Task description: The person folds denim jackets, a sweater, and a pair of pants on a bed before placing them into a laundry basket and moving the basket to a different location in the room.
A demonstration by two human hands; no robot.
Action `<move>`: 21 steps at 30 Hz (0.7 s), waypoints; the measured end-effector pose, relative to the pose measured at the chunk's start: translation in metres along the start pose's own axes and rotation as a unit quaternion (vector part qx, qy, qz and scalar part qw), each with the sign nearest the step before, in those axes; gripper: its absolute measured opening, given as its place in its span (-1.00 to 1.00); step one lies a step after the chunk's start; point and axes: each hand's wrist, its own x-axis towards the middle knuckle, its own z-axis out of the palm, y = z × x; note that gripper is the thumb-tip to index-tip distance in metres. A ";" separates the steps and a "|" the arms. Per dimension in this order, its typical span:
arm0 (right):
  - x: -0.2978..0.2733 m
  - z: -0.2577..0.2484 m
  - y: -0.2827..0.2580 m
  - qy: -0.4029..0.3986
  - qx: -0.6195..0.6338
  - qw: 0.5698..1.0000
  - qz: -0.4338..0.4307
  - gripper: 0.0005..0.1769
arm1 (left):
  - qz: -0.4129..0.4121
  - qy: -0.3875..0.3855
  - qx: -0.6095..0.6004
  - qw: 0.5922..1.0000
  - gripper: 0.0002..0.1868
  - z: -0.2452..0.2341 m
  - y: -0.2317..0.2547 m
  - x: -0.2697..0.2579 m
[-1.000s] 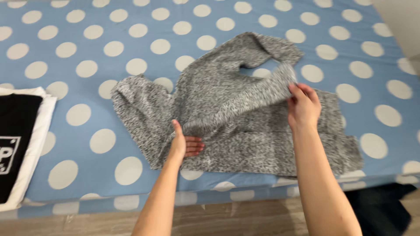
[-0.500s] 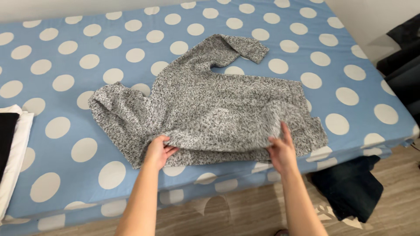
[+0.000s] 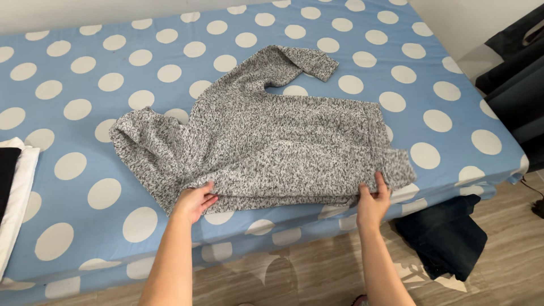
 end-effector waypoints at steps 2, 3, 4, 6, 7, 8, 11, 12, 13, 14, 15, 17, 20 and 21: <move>-0.002 0.000 -0.001 0.000 0.002 0.998 0.070 -0.35 | -0.025 0.089 -0.073 0.993 -0.61 0.004 0.010 -0.012; -0.002 -0.003 -0.005 -0.001 0.000 0.997 0.071 -0.35 | -0.027 0.089 -0.074 0.993 -0.61 0.006 0.010 -0.017; 0.000 -0.004 -0.010 -0.002 -0.001 0.999 0.051 -0.33 | 0.034 0.075 -0.054 0.995 -0.66 0.006 0.011 -0.019; 0.007 0.000 -0.020 -0.003 0.002 1.000 0.028 -0.31 | 0.101 0.059 -0.035 0.992 -0.69 0.010 0.017 -0.014; 0.007 0.000 -0.021 0.000 0.014 0.999 0.034 -0.31 | 0.147 0.035 -0.035 0.988 -0.72 0.010 0.016 -0.012; 0.007 0.000 -0.020 0.003 0.026 0.999 0.041 -0.30 | 0.193 0.011 -0.036 0.981 -0.73 0.009 0.014 -0.010; 0.006 -0.003 -0.013 -0.010 -0.038 0.999 0.027 -0.32 | 0.203 0.034 0.000 0.978 -0.78 0.009 0.008 0.003; 0.006 -0.003 -0.011 -0.010 -0.039 0.999 0.028 -0.32 | 0.202 0.034 0.000 0.979 -0.78 0.007 0.004 0.006; 0.007 -0.002 -0.009 -0.006 -0.032 0.999 0.035 -0.32 | 0.154 0.079 0.078 0.982 -0.80 0.006 0.000 0.010; 0.008 -0.002 -0.008 -0.002 -0.025 0.999 0.043 -0.32 | 0.105 0.123 0.155 0.975 -0.81 0.005 -0.003 0.013; 0.008 -0.002 -0.008 -0.001 -0.025 0.999 0.042 -0.32 | 0.105 0.122 0.155 0.975 -0.81 0.006 -0.004 0.016; 0.008 -0.001 -0.008 0.002 -0.067 0.997 0.025 -0.31 | 0.124 0.139 0.162 0.969 -0.82 0.008 -0.005 0.017; 0.006 -0.003 -0.011 -0.004 -0.060 0.997 0.042 -0.32 | 0.186 0.181 0.210 0.943 -0.75 0.015 0.005 0.013; 0.005 -0.003 -0.012 -0.004 -0.061 0.997 0.042 -0.32 | 0.185 0.181 0.210 0.943 -0.75 0.016 0.007 0.010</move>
